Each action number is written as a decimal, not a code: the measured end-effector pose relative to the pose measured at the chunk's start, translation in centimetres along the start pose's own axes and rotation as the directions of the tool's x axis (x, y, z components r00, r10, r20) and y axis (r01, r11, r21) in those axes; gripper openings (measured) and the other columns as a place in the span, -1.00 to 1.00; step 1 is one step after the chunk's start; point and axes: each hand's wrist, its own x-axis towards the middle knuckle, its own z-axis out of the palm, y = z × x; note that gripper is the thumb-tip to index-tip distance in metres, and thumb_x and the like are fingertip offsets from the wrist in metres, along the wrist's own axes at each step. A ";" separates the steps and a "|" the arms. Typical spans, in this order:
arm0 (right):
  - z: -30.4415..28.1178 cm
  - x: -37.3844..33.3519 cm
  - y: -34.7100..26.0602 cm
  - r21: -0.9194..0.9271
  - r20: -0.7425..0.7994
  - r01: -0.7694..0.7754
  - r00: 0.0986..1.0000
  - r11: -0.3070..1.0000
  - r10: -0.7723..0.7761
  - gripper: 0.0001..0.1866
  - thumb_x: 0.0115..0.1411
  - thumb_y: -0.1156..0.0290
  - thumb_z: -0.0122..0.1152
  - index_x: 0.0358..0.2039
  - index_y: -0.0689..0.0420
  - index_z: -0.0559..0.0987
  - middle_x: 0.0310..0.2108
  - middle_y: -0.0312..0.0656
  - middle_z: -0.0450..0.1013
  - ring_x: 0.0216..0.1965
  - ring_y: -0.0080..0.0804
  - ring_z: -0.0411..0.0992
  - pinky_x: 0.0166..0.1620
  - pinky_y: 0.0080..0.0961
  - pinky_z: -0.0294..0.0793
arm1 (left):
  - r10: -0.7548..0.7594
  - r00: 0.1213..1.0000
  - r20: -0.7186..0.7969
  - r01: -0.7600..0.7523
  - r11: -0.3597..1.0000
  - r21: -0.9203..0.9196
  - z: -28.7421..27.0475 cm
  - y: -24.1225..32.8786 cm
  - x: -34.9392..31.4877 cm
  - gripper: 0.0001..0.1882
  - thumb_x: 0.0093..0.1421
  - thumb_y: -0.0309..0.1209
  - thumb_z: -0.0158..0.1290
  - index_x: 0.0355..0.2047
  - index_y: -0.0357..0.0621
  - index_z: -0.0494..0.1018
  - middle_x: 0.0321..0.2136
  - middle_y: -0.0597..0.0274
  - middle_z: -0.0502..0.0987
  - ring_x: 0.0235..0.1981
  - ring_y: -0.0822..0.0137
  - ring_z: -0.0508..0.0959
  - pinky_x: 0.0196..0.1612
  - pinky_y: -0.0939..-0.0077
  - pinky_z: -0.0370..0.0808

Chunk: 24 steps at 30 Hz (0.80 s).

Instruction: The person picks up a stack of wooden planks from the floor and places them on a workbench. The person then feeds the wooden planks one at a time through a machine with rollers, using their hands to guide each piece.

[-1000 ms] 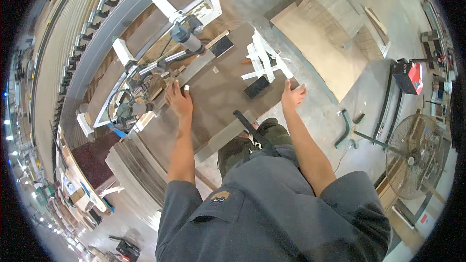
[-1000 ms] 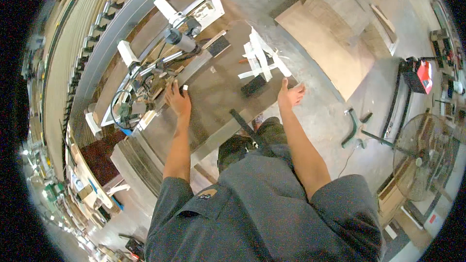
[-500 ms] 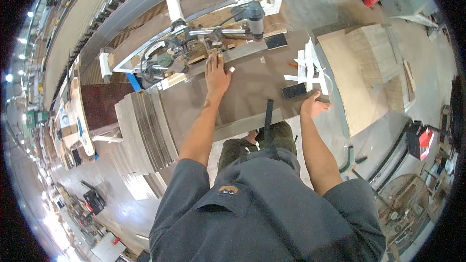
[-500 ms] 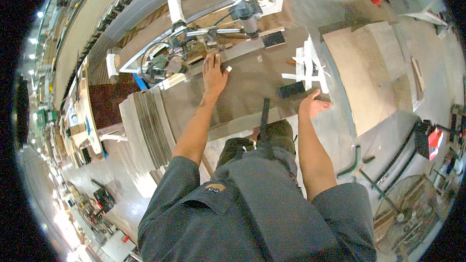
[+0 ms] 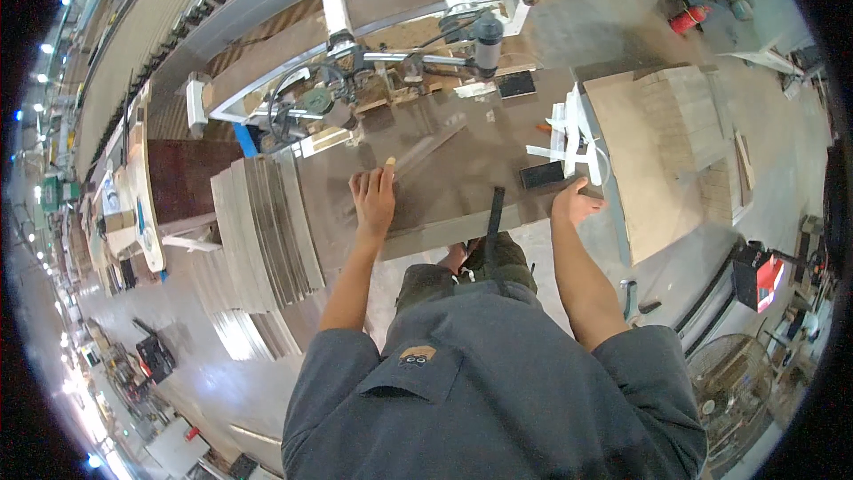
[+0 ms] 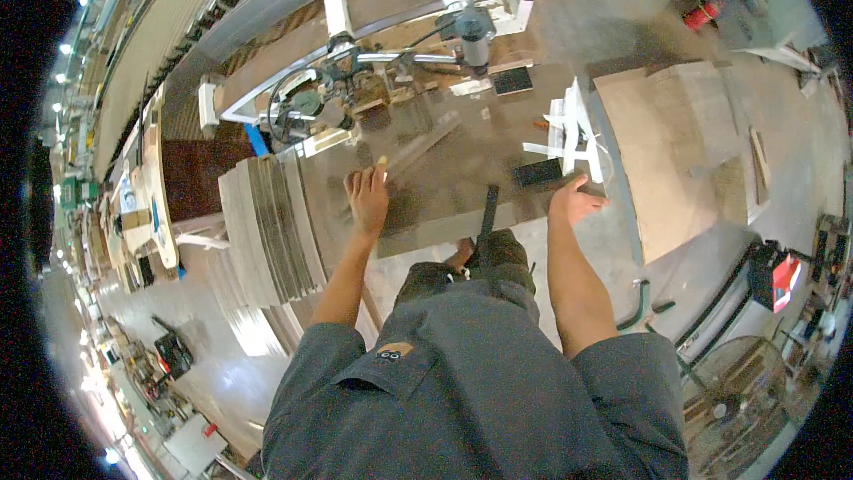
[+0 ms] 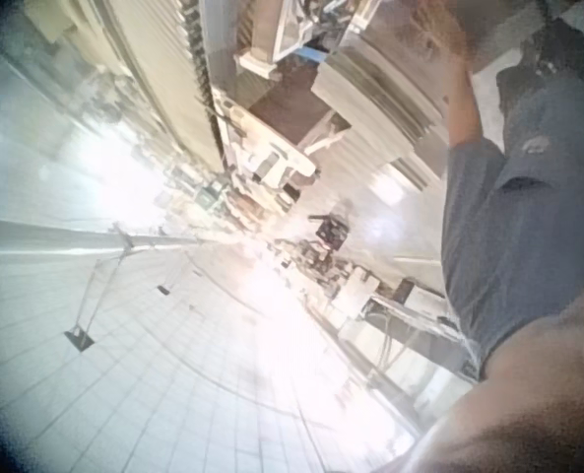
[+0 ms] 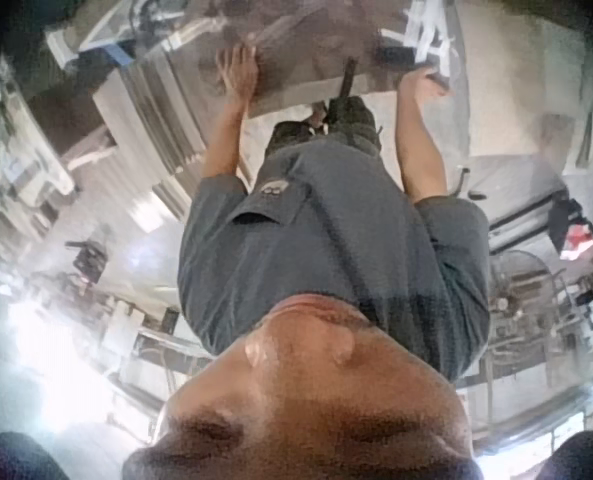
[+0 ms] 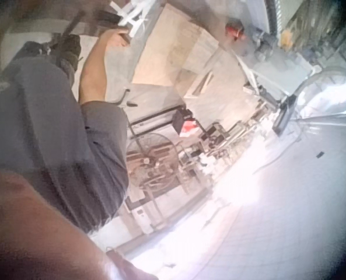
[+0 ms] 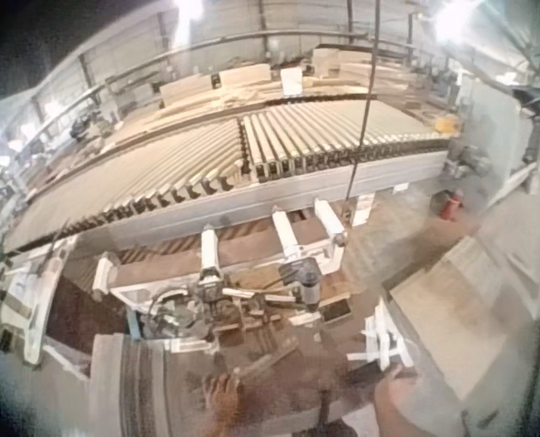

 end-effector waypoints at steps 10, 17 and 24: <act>-0.7 -0.3 -0.4 -0.047 0.035 0.037 0.999 0.998 -0.035 0.12 0.33 -0.28 -0.04 0.45 0.45 -0.19 0.34 0.39 0.12 0.14 0.34 0.42 0.12 0.17 0.49 | -0.131 0.960 0.248 0.174 0.971 -0.161 -1.2 -1.9 -3.6 -0.36 0.23 -0.46 0.18 0.33 0.07 0.36 -0.08 0.11 0.61 0.02 0.06 0.55 0.32 0.04 0.23; 3.5 2.8 2.1 -0.015 -0.123 0.068 0.990 0.998 -0.069 0.11 0.32 -0.24 0.03 0.46 0.42 -0.17 0.27 0.42 0.19 0.10 0.37 0.43 0.10 0.16 0.49 | -0.174 0.976 0.131 0.197 0.961 -0.193 -0.5 -3.3 -1.8 -0.41 0.15 -0.45 0.17 0.23 -0.05 0.41 -0.17 0.05 0.60 -0.03 0.00 0.55 0.21 0.11 0.39; 3.2 3.3 2.5 -0.089 -0.116 0.037 0.992 0.995 -0.047 0.15 0.27 -0.33 0.03 0.44 0.44 -0.10 0.15 0.36 0.32 -0.02 0.33 0.52 -0.07 0.18 0.58 | -0.115 0.963 0.242 0.155 0.976 -0.153 0.4 -0.5 -1.1 -0.36 0.23 -0.32 0.17 0.32 0.02 0.32 0.13 0.08 0.47 0.14 -0.02 0.45 0.31 0.05 0.27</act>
